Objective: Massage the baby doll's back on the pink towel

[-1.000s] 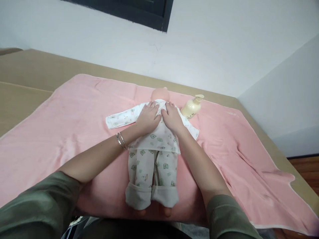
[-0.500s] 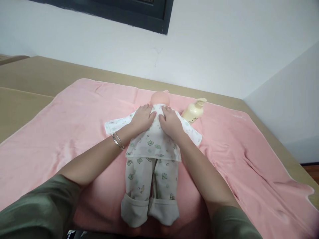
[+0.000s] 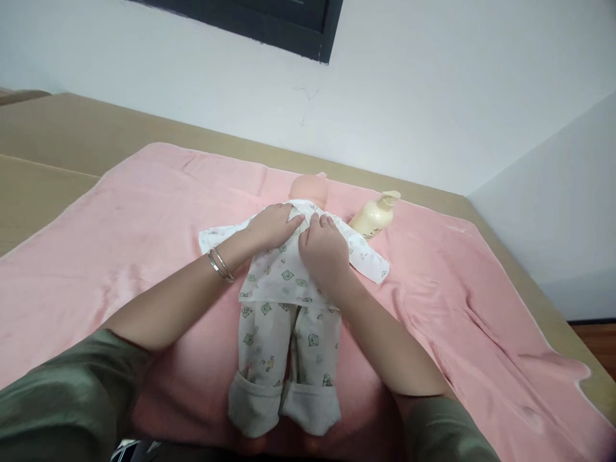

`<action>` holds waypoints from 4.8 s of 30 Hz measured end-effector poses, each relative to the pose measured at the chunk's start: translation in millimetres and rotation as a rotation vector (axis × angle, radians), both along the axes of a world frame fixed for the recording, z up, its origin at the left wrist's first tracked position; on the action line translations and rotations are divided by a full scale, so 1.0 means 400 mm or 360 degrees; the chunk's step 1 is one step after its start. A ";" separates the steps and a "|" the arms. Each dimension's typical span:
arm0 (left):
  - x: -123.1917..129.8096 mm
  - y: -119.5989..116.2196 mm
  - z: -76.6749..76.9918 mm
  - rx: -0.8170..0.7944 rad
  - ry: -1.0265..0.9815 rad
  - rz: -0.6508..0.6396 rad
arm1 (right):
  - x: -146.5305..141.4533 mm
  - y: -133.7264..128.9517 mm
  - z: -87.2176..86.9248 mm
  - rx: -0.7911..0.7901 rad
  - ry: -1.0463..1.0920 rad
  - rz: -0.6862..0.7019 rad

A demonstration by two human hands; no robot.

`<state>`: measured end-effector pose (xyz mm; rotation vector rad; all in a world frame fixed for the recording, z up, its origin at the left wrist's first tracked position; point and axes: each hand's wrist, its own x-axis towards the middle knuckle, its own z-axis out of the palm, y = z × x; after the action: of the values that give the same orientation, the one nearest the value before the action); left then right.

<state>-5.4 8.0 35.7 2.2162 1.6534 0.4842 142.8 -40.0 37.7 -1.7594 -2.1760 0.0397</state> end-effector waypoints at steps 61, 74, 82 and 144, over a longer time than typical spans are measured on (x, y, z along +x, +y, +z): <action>0.054 -0.028 -0.055 0.0388 0.0091 0.0127 | 0.025 0.037 0.024 -0.0130 -0.0061 0.0120; 0.065 -0.066 -0.056 0.0540 0.0107 -0.0037 | 0.041 0.056 0.045 -0.0177 -0.0066 0.0172; 0.031 0.002 -0.051 0.0307 -0.0057 0.0009 | 0.035 0.029 0.064 -0.0238 0.0000 0.0178; 0.054 -0.005 -0.120 0.0597 -0.0615 0.0274 | 0.019 0.057 0.036 -0.0084 0.0147 0.0113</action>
<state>16.4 6.1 -12.4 2.0450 1.6458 1.2721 150.4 -17.4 52.1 -1.6732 -2.1887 0.1937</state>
